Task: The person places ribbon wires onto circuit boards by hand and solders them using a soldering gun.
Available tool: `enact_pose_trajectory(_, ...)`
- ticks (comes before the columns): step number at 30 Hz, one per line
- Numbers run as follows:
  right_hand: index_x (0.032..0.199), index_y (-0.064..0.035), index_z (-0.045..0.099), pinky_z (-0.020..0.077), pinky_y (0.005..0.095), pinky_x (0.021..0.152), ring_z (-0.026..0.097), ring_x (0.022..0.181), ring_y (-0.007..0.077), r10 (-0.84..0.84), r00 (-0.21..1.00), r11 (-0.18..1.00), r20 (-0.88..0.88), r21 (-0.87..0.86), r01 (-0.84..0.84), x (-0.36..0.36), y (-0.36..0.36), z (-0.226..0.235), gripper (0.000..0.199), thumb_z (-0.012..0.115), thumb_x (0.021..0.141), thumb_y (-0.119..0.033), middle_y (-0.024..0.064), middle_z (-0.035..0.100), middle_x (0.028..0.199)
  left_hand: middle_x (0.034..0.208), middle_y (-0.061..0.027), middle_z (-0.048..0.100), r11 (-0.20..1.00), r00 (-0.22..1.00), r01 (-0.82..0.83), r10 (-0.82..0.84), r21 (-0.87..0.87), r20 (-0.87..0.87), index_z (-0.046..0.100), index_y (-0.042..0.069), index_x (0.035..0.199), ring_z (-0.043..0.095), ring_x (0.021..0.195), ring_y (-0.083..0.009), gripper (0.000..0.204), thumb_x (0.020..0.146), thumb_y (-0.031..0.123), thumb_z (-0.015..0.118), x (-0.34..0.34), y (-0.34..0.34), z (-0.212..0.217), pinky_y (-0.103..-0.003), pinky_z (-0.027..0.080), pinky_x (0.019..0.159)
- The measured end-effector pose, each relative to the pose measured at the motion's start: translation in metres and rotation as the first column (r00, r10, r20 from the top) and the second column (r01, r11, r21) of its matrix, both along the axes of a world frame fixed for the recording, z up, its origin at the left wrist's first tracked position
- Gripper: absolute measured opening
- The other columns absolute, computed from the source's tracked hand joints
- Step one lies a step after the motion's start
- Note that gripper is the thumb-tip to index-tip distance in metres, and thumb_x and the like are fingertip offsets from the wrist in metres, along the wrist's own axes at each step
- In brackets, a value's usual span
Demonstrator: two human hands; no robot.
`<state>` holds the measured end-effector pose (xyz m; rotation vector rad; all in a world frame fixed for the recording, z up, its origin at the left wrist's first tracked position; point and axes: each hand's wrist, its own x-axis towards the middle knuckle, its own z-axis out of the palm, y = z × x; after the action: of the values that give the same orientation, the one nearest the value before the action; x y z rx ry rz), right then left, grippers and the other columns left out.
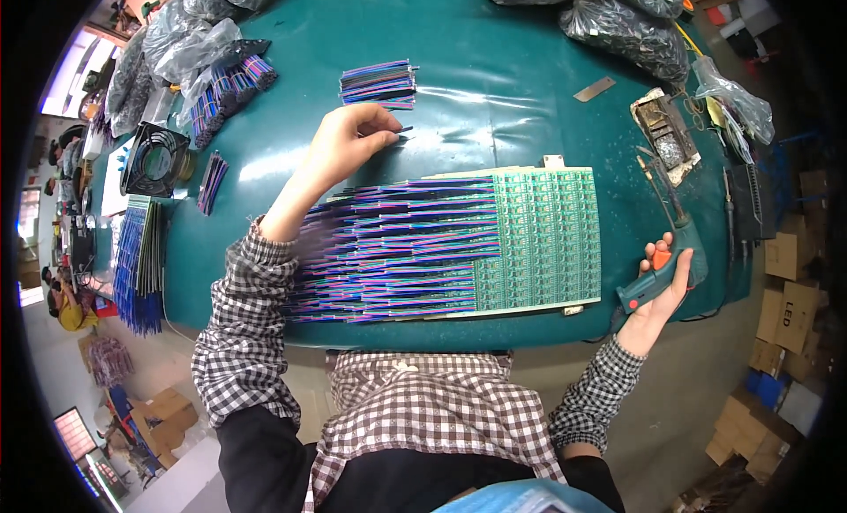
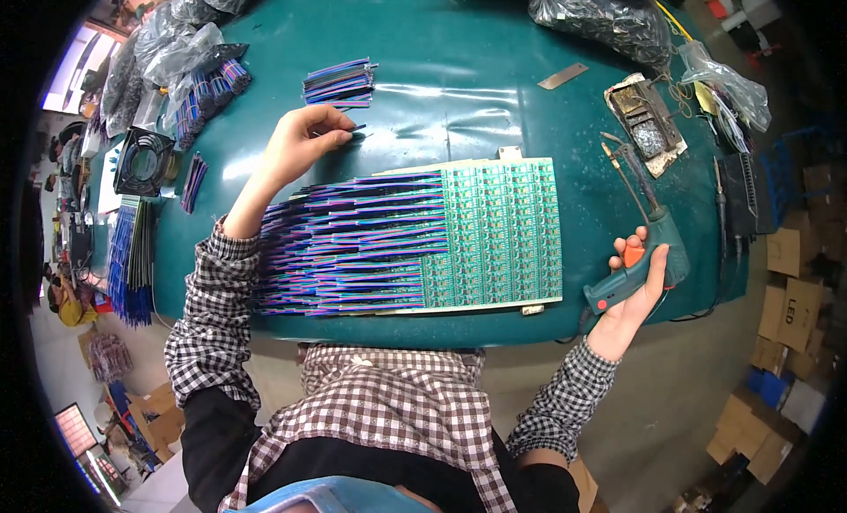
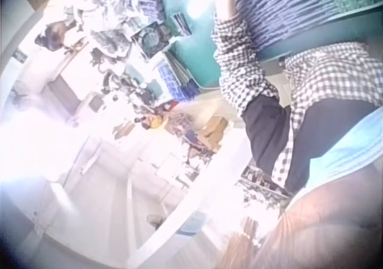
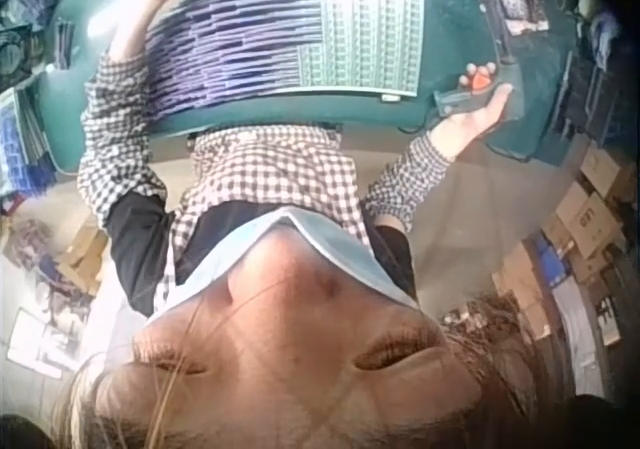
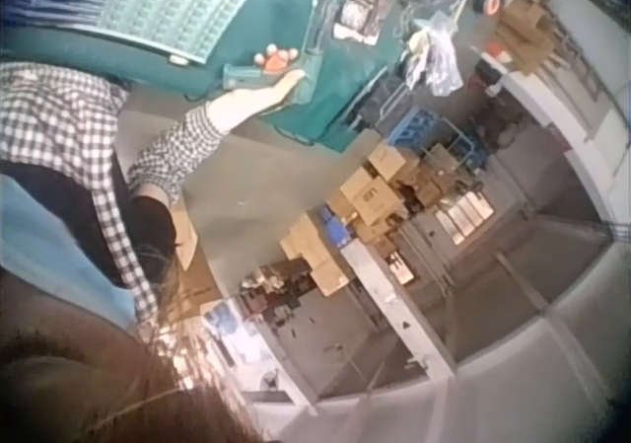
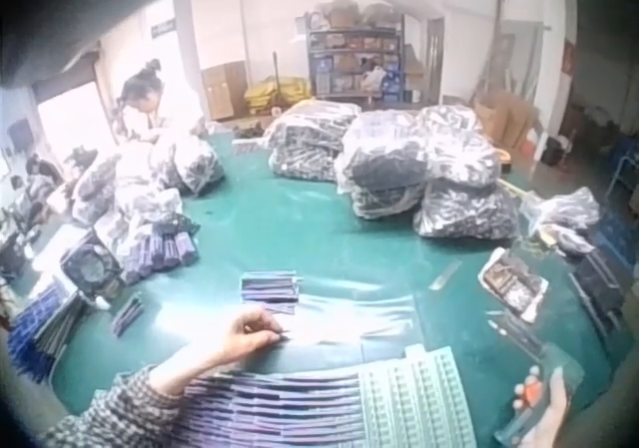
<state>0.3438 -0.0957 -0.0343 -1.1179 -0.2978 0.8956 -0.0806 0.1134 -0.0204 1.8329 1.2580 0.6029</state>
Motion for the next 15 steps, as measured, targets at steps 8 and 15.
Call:
enact_pose_trajectory(8,0.115,0.0014,0.059,0.0569,0.0263,0.058,0.068,0.084,0.0198,0.021,0.999,1.000,-0.026,0.022,-0.020,0.007,-0.010,-0.002,0.048,0.059,0.097,-0.043,0.0077,0.066,0.095,0.089,-0.0115,0.065,0.943,0.999,0.016,-0.005,0.333,-0.032,0.069,0.001,0.097,0.065,0.080,-0.0232,0.012,0.085,0.001,0.065,0.018,-0.037,0.031,-0.030,0.052,0.069)
enact_pose_trajectory(15,0.126,0.0051,0.048,0.0641,0.0374,0.066,0.069,0.093,0.0315,0.119,0.978,0.981,0.173,0.132,-0.142,-0.038,-0.075,0.040,0.063,0.056,0.096,-0.049,0.0142,0.063,0.102,0.089,-0.0076,0.064,0.772,0.896,0.445,-0.381,0.455,-0.229,0.069,0.002,0.099,0.063,0.075,-0.0232,0.031,0.068,-0.005,0.069,0.058,-0.134,0.067,-0.032,0.051,0.062)
